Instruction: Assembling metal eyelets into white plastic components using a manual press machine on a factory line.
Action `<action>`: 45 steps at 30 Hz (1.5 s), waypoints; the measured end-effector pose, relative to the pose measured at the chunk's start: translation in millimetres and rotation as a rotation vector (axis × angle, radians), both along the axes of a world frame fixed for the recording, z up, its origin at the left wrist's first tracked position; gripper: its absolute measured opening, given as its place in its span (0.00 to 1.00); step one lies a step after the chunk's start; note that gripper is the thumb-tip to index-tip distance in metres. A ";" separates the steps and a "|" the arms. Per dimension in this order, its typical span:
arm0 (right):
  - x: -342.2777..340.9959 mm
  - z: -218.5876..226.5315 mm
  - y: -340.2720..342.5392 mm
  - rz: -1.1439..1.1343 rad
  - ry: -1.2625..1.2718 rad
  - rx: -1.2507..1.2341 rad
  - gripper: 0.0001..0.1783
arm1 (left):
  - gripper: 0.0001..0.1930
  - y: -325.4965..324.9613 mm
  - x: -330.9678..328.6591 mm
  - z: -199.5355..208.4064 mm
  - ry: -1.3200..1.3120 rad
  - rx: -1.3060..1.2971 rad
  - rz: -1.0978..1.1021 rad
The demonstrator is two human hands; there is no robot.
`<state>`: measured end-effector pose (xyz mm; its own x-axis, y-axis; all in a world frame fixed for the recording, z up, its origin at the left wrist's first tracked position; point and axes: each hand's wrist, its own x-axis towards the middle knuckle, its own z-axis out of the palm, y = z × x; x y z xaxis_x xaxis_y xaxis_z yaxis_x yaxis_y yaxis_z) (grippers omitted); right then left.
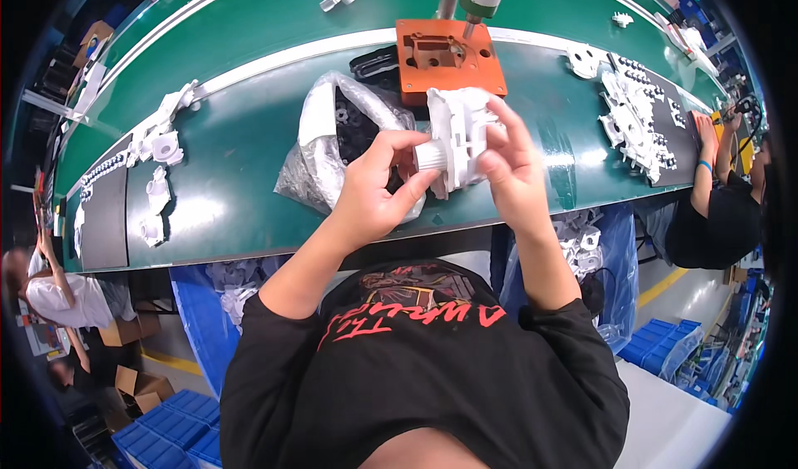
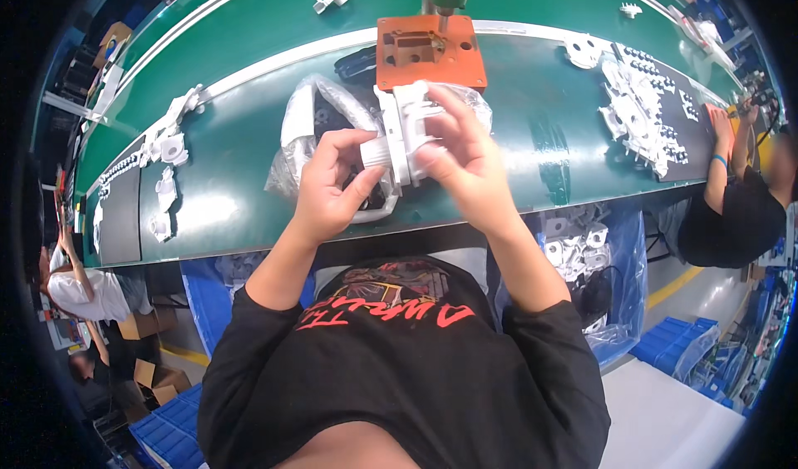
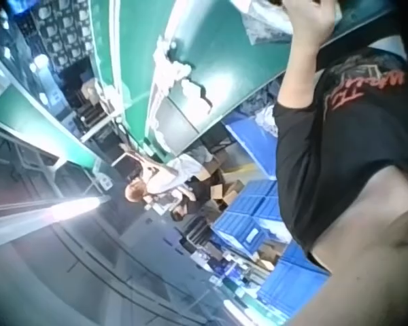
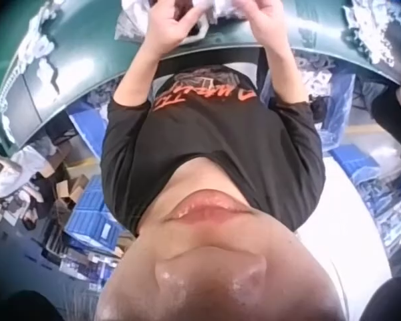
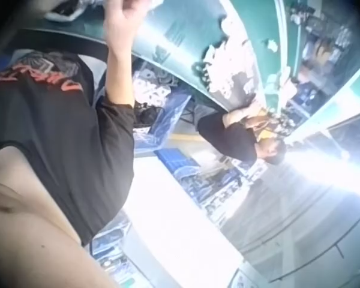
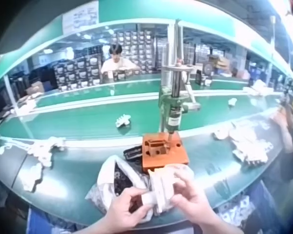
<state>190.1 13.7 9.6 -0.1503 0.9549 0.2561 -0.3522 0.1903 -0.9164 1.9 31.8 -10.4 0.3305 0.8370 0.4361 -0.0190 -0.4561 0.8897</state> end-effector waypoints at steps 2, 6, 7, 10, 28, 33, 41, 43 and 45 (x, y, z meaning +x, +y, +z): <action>-3.6 4.1 -1.6 0.033 -0.050 0.022 0.34 | 0.16 -6.6 4.1 0.9 -0.039 -0.025 0.017; -2.1 2.6 -5.5 0.060 -0.096 -0.054 0.36 | 0.16 -9.4 2.0 3.0 0.059 -0.059 0.029; -2.7 2.2 -7.8 0.089 -0.104 -0.068 0.36 | 0.16 -9.6 0.5 2.0 0.061 -0.059 0.027; -5.0 -1.2 -12.2 0.059 -0.147 -0.046 0.42 | 0.16 -12.0 -3.9 0.0 0.085 -0.072 0.033; -6.7 -3.0 -19.6 0.194 -0.067 -0.136 0.41 | 0.16 -35.0 -12.7 17.0 0.161 0.069 0.000; -8.2 0.0 -21.5 0.145 -0.091 -0.120 0.41 | 0.16 -34.1 -12.3 12.1 0.134 0.061 0.022; -13.6 -5.0 -23.0 0.083 -0.072 -0.112 0.46 | 0.16 -37.0 -9.2 6.7 0.054 0.001 0.068; -11.5 -3.4 -21.0 0.125 -0.101 -0.112 0.46 | 0.16 -37.3 -11.5 8.4 0.108 -0.023 0.042; -10.0 -2.8 -20.2 0.139 -0.111 -0.120 0.46 | 0.16 -38.2 -12.0 10.1 0.120 -0.048 0.035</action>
<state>180.1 -6.5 6.9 -0.3038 0.9456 0.1165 -0.2631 0.0342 -0.9642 -10.1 -6.4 -0.3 0.3483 0.8680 0.3540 0.1041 -0.4111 0.9056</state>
